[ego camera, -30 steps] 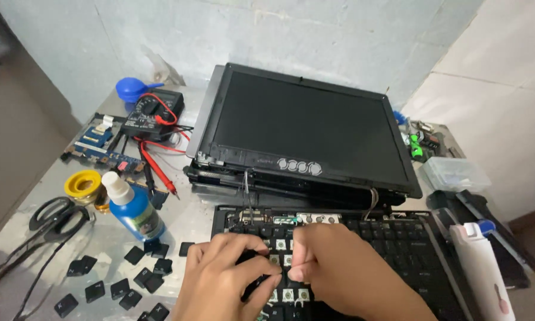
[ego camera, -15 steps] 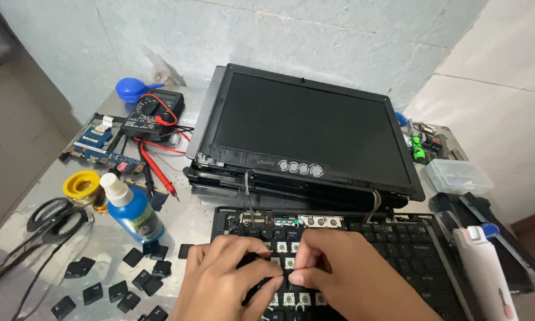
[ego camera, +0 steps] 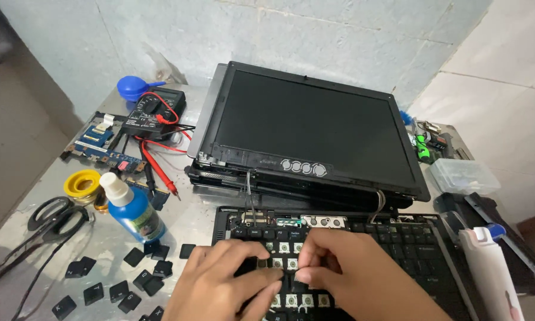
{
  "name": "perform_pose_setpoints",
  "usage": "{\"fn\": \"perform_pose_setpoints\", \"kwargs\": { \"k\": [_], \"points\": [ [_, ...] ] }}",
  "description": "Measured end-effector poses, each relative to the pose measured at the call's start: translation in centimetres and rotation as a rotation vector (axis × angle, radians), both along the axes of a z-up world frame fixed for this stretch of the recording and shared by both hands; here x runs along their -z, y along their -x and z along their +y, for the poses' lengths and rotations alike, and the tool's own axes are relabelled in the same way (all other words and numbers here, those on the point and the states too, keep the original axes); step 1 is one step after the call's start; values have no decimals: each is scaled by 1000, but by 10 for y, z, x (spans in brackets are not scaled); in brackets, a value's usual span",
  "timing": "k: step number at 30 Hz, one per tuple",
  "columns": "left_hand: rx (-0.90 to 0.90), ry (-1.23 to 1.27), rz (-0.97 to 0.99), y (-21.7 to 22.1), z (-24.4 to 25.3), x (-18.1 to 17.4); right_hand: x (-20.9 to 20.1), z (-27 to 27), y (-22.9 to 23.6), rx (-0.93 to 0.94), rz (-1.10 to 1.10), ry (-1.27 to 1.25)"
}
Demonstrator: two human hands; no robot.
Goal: The person assembles a laptop keyboard by hand, picking up individual black keycaps from a metal workbench and pressing them into place on the exposed keyboard base. The workspace contains various electronic components, including a detached laptop screen and a multimeter, while the person systematically installs the keys.
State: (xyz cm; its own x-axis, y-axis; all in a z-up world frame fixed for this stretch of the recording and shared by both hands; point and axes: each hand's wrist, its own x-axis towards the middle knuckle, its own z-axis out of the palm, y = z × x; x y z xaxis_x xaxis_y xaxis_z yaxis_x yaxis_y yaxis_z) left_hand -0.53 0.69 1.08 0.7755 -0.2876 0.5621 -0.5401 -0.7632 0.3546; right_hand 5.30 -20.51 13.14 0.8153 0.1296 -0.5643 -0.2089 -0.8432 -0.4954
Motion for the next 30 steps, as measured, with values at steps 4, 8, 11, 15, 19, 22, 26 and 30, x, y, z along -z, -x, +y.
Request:
{"fn": "perform_pose_setpoints", "kwargs": {
  "k": [4,8,11,15,19,22,26,30],
  "points": [
    [15,117,137,3,3,-10,0,-4,3,33,29,-38],
    [19,123,111,2,6,-12,-3,-8,5,8,20,7],
    [37,109,80,0,7,-3,17,-20,3,-109,-83,92],
    [33,70,13,-1,2,10,44,-33,5,-69,-70,33],
    [-16,62,40,0,-2,17,84,-53,4,-194,-218,77],
    [-61,40,-3,1,-6,11,113,-67,3,-257,-322,83],
    [-191,93,83,5,-20,4,136,-77,5,-379,-407,34],
    [-699,357,253,-2,-53,44,162,-73,6,-241,-650,-296]
  ]
}}
